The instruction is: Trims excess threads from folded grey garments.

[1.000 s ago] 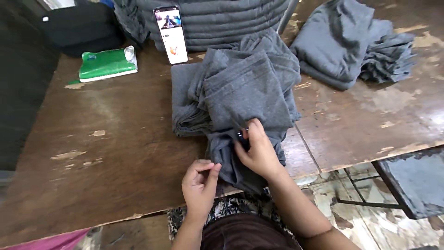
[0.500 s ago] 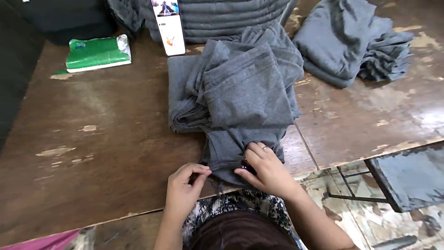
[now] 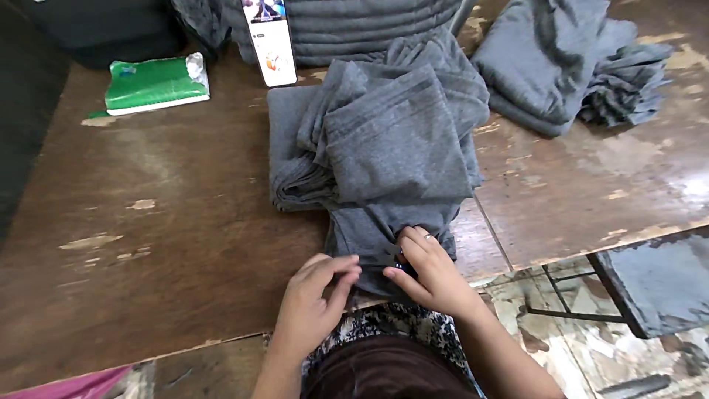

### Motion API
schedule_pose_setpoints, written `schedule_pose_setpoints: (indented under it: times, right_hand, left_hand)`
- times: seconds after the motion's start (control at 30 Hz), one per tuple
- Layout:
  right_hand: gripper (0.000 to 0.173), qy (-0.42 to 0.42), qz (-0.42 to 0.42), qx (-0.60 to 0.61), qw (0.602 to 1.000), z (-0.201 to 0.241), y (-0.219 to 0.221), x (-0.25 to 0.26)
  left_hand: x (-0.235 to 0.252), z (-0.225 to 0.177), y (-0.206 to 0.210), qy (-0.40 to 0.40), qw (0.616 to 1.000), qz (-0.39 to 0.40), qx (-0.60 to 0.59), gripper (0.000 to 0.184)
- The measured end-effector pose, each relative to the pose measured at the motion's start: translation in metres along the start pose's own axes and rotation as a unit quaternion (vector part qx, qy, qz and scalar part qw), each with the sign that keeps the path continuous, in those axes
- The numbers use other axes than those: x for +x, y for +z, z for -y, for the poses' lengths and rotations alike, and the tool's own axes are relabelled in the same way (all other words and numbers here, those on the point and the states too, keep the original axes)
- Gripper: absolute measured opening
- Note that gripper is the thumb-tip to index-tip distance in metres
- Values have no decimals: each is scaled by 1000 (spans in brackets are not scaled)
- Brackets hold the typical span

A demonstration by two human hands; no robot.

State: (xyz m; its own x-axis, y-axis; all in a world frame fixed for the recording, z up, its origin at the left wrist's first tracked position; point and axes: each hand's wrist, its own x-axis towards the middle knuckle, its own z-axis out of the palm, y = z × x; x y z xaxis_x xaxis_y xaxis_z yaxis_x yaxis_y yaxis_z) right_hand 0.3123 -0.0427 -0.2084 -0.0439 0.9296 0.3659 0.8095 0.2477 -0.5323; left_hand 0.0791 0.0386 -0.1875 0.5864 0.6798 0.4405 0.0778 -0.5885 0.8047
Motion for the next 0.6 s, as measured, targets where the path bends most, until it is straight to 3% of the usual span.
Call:
schedule_pose_setpoints:
  times: [0.1,0.2,0.43,0.6]
  right_hand:
    - [55,10,-4,16,1000,0,-1,-1]
    - [55,11,-6,28,1000,-1,-2,-2]
    - [53,8,-16,32,999,-1,0,-1]
    - [52,10,-21,31,999,0,2,-1]
  left_hand:
    - [6,1,15,-53,988,-37,137,32]
    - [7,-3,19,-132,977,-10,165,48]
    - [12,-6,21,-191,971,-16,140,46]
    - [26,-16,27,-225,943,41,242,46]
